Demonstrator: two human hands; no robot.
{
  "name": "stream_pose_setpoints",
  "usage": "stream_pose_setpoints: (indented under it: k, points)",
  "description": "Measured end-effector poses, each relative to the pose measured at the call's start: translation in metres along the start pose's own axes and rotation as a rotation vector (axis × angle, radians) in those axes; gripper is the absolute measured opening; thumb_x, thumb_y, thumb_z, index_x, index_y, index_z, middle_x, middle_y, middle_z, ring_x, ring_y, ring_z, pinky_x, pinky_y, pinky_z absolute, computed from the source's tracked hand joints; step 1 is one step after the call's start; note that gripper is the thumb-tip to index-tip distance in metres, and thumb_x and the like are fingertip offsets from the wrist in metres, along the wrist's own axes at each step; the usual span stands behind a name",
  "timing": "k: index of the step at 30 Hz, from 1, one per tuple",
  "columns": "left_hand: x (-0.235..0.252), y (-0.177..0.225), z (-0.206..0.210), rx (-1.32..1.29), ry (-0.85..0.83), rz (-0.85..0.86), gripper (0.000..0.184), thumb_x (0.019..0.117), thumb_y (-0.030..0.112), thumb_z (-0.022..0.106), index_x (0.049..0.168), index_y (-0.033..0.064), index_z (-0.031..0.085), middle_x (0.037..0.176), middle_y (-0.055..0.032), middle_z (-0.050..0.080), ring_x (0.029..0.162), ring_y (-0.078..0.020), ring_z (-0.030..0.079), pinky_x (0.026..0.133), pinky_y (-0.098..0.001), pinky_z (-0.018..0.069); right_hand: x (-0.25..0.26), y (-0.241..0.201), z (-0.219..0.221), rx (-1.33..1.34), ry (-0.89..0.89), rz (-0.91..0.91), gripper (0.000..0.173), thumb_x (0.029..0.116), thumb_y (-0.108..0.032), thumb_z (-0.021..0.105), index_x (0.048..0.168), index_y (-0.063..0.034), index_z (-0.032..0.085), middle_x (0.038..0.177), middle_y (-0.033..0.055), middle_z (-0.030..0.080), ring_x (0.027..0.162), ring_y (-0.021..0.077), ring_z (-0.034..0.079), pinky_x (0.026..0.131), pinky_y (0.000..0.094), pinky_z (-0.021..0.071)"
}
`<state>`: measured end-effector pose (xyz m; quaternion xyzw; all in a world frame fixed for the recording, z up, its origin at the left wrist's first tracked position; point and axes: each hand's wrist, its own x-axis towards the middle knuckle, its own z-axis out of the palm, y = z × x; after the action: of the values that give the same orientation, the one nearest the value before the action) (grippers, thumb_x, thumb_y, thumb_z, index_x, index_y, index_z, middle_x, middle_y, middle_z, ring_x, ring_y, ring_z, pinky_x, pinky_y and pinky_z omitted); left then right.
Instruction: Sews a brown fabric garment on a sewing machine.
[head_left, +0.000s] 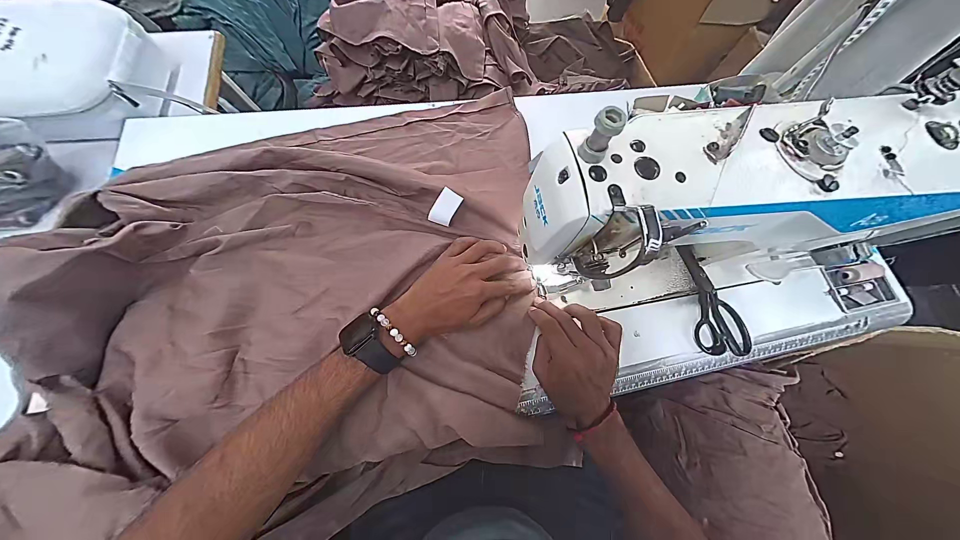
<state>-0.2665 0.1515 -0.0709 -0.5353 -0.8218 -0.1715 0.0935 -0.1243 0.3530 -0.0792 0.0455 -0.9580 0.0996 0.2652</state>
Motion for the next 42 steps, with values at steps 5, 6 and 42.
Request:
stream_pose_setpoints:
  k: [5, 6, 42]
  points:
    - [-0.003, 0.042, 0.010, 0.011, -0.011, -0.218, 0.045, 0.1033, 0.054, 0.044, 0.139, 0.0354, 0.064, 0.144, -0.0012, 0.060, 0.141, -0.0245, 0.046, 0.119, -0.0511, 0.0314, 0.005, 0.004, -0.003, 0.067, 0.007, 0.197, 0.025, 0.0968, -0.030, 0.056, 0.098, -0.0170, 0.077, 0.101, 0.0005, 0.075, 0.096, 0.0201, 0.068, 0.082, 0.0421, 0.0495]
    - [-0.005, 0.054, 0.013, 0.024, -0.029, -0.284, 0.052, 0.1022, 0.060, 0.042, 0.145, 0.0349, 0.058, 0.150, -0.0017, 0.055, 0.146, -0.0250, 0.042, 0.122, -0.0525, 0.0283, 0.012, 0.005, -0.004, 0.085, -0.060, 0.257, 0.029, 0.0974, -0.038, 0.057, 0.098, -0.0148, 0.075, 0.098, 0.0052, 0.071, 0.093, 0.0250, 0.065, 0.078, 0.0445, 0.0500]
    - [-0.005, 0.070, 0.012, 0.229, 0.062, -0.292, 0.034, 0.1046, 0.035, 0.048, 0.131, 0.0279, 0.069, 0.132, 0.0010, 0.065, 0.128, -0.0243, 0.052, 0.108, -0.0464, 0.0348, -0.022, -0.043, -0.041, 0.777, -0.213, 0.767, 0.044, 0.0928, -0.018, 0.062, 0.135, -0.0070, 0.068, 0.060, -0.0086, 0.063, 0.043, 0.0004, 0.047, 0.040, 0.0226, 0.0427]
